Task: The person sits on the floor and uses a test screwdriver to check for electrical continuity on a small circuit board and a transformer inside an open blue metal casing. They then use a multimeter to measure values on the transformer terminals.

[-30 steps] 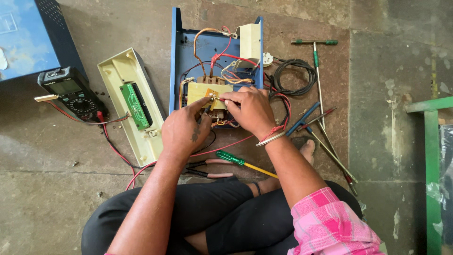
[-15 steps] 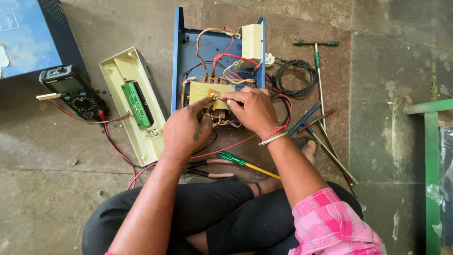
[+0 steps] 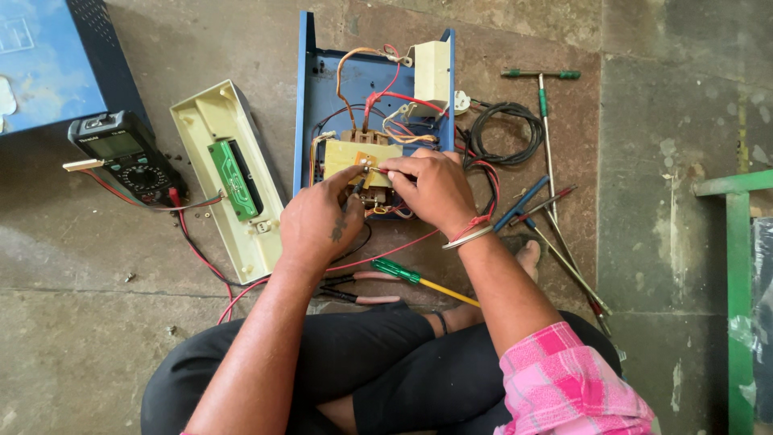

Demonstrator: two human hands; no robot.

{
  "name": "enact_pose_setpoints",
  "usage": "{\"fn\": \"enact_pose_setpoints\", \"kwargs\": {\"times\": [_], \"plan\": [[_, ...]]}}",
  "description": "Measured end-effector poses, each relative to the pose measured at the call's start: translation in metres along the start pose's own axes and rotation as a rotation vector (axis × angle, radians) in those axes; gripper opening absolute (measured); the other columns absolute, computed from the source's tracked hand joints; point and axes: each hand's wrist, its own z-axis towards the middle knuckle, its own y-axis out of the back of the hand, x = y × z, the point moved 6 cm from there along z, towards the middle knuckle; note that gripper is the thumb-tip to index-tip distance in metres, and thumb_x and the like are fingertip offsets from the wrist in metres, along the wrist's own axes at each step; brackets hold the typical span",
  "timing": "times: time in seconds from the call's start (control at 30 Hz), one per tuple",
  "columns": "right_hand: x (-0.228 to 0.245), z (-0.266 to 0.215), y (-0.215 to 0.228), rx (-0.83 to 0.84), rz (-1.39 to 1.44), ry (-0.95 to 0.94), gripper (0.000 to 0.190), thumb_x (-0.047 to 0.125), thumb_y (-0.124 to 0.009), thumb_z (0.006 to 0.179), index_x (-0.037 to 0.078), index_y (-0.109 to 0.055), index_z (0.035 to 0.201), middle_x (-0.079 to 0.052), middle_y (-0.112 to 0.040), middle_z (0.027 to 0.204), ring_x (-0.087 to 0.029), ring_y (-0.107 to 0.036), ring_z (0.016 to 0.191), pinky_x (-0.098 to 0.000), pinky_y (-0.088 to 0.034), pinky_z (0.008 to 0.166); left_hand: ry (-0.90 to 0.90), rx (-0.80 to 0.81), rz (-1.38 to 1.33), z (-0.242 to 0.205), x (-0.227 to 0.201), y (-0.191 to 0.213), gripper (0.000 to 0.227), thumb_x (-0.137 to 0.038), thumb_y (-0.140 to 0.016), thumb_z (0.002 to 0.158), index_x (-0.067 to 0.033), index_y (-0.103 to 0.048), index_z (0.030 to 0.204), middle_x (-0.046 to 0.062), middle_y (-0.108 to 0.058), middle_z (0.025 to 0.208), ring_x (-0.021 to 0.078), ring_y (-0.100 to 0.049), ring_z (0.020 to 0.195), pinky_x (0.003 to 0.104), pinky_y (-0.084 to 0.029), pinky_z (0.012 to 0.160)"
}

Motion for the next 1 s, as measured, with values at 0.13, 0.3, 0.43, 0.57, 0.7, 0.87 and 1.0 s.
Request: {"fn": "enact_pose_setpoints", "kwargs": {"times": [0.13,0.3,0.43,0.57,0.7,0.87,1.0], "plan": [[0.0002,-0.0009,-0.0030,0.009,0.015,-0.015,0.017,0.024,-0.066,0.094,0.020,-0.080,0.104,-0.001,-0.072,0.082,-0.022,-0.067,0.081,-0.0404,-0.045,0.081,-0.003,0.004,-0.004,-0.0010,-0.0011,0.0006,0.048,-0.025,-0.063,0.082,-0.0294,-0.071,0.129,0.015,-0.074,0.086,0.0377,-0.069,0.083,0.050,-0.054,0.078],[0.0015,-0.0005,-0.0045,0.038,-0.011,-0.005,0.020,0.023,-0.066,0.095,0.021,-0.078,0.110,-0.002,-0.069,0.083,-0.023,-0.066,0.083,-0.0414,-0.044,0.080,0.025,0.029,-0.013,-0.0013,-0.0019,0.0007,0.047,-0.025,-0.063,0.082,-0.0302,-0.070,0.128,0.013,-0.075,0.086,0.0368,-0.070,0.083,0.049,-0.054,0.077],[0.0034,-0.0014,-0.0037,0.045,-0.021,0.026,0.025,0.021,-0.066,0.093,0.023,-0.078,0.115,-0.002,-0.066,0.081,-0.025,-0.066,0.084,-0.0427,-0.044,0.080,0.021,0.027,-0.025,-0.0016,-0.0019,0.0008,0.047,-0.025,-0.063,0.083,-0.0298,-0.069,0.129,0.012,-0.075,0.087,0.0365,-0.070,0.084,0.049,-0.054,0.078],[0.0017,-0.0017,-0.0058,0.035,-0.045,0.036,0.024,0.021,-0.067,0.092,0.025,-0.078,0.113,-0.002,-0.067,0.083,-0.025,-0.066,0.087,-0.0433,-0.044,0.081,0.011,0.029,-0.025,-0.0016,-0.0012,0.0000,0.045,-0.025,-0.063,0.084,-0.0296,-0.068,0.129,0.011,-0.076,0.090,0.0369,-0.070,0.086,0.050,-0.054,0.077],[0.0004,-0.0030,-0.0071,0.030,-0.035,0.043,0.023,0.021,-0.067,0.092,0.024,-0.078,0.112,-0.003,-0.068,0.085,-0.025,-0.066,0.091,-0.0438,-0.044,0.083,0.001,0.033,-0.027,-0.0014,-0.0013,0.0004,0.042,-0.026,-0.063,0.086,-0.0294,-0.068,0.128,0.011,-0.076,0.091,0.0371,-0.070,0.086,0.051,-0.053,0.077],[-0.0007,-0.0027,-0.0072,0.035,-0.020,0.031,0.023,0.021,-0.068,0.092,0.024,-0.079,0.112,-0.002,-0.069,0.087,-0.025,-0.067,0.091,-0.0440,-0.044,0.082,-0.015,-0.002,0.000,-0.0014,-0.0018,-0.0007,0.042,-0.025,-0.064,0.085,-0.0266,-0.069,0.127,0.013,-0.075,0.088,0.0378,-0.069,0.084,0.051,-0.053,0.076],[-0.0008,-0.0014,-0.0075,0.045,-0.012,0.019,0.023,0.021,-0.068,0.092,0.024,-0.079,0.111,-0.002,-0.069,0.087,-0.024,-0.067,0.092,-0.0436,-0.045,0.082,-0.080,-0.071,0.024,-0.0034,-0.0038,-0.0028,0.042,-0.021,-0.061,0.085,-0.0223,-0.071,0.125,0.016,-0.074,0.086,0.0378,-0.069,0.082,0.051,-0.053,0.075]]}}
